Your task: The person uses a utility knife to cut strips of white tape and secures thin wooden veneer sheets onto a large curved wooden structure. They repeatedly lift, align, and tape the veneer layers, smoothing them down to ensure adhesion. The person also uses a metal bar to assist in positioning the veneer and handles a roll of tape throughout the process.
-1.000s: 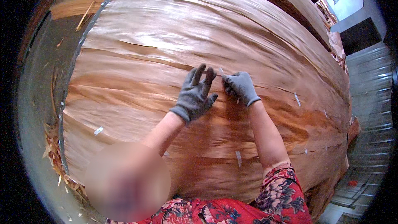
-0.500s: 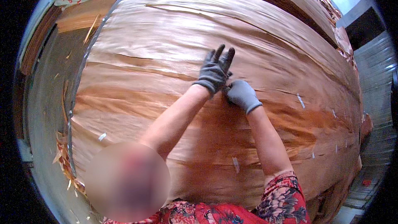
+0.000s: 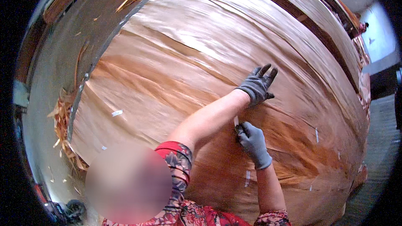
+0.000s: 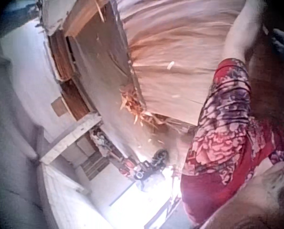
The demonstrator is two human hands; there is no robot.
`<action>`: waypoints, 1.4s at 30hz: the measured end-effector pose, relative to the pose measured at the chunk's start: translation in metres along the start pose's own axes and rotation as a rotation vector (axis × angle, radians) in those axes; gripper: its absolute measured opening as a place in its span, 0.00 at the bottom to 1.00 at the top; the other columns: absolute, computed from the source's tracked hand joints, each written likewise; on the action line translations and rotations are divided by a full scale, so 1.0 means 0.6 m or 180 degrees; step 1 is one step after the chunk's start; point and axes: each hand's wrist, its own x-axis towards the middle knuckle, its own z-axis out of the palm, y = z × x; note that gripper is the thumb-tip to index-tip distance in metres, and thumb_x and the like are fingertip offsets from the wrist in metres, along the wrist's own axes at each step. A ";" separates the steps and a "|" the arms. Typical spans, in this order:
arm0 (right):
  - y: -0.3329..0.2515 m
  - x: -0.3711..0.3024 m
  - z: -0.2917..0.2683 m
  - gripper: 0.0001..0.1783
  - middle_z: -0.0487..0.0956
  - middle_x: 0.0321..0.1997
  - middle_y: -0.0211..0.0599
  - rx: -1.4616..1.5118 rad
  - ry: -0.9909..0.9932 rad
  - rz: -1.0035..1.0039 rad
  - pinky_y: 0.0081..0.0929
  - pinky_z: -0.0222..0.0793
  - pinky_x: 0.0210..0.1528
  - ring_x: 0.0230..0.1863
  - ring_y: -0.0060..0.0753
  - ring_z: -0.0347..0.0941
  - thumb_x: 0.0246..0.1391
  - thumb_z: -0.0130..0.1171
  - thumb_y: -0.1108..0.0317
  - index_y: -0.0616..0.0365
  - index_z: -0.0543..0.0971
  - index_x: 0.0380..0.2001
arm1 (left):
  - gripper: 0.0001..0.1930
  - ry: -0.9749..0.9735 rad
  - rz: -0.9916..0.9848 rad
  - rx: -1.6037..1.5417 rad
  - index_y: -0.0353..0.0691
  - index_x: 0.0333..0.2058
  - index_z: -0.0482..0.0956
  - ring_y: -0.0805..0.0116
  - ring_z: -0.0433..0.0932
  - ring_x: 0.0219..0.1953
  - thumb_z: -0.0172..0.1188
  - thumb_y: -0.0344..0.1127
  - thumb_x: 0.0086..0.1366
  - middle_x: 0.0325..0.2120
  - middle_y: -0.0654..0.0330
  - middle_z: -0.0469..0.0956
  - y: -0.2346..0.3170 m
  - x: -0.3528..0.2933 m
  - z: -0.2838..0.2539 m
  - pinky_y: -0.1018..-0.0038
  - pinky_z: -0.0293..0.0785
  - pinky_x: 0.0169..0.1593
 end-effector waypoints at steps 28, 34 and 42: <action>-0.203 0.364 0.035 0.20 0.79 0.35 0.46 -0.2697 -0.1066 -0.0580 0.40 0.73 0.37 0.40 0.44 0.77 0.44 0.56 0.49 0.55 0.82 0.29 | 0.57 0.0586 -0.1044 0.1453 0.30 0.62 0.42 0.56 0.47 0.65 0.53 0.70 0.48 0.63 0.47 0.48 -0.263 -0.202 -0.212 0.64 0.38 0.66; -0.171 0.363 0.021 0.24 0.80 0.27 0.42 -0.2451 -0.1108 -0.0553 0.37 0.70 0.36 0.32 0.42 0.77 0.49 0.52 0.43 0.53 0.81 0.26 | 0.54 -0.0158 -0.1255 0.1065 0.30 0.62 0.35 0.48 0.40 0.66 0.55 0.57 0.49 0.63 0.42 0.43 -0.263 -0.193 -0.234 0.60 0.32 0.66; -0.127 0.370 0.009 0.15 0.78 0.31 0.47 -0.1359 -0.1282 -0.1462 0.37 0.68 0.37 0.32 0.49 0.74 0.49 0.51 0.56 0.56 0.79 0.30 | 0.46 0.1649 -0.0999 0.1415 0.37 0.63 0.42 0.48 0.47 0.64 0.58 0.45 0.51 0.62 0.43 0.47 -0.251 -0.100 -0.140 0.59 0.44 0.64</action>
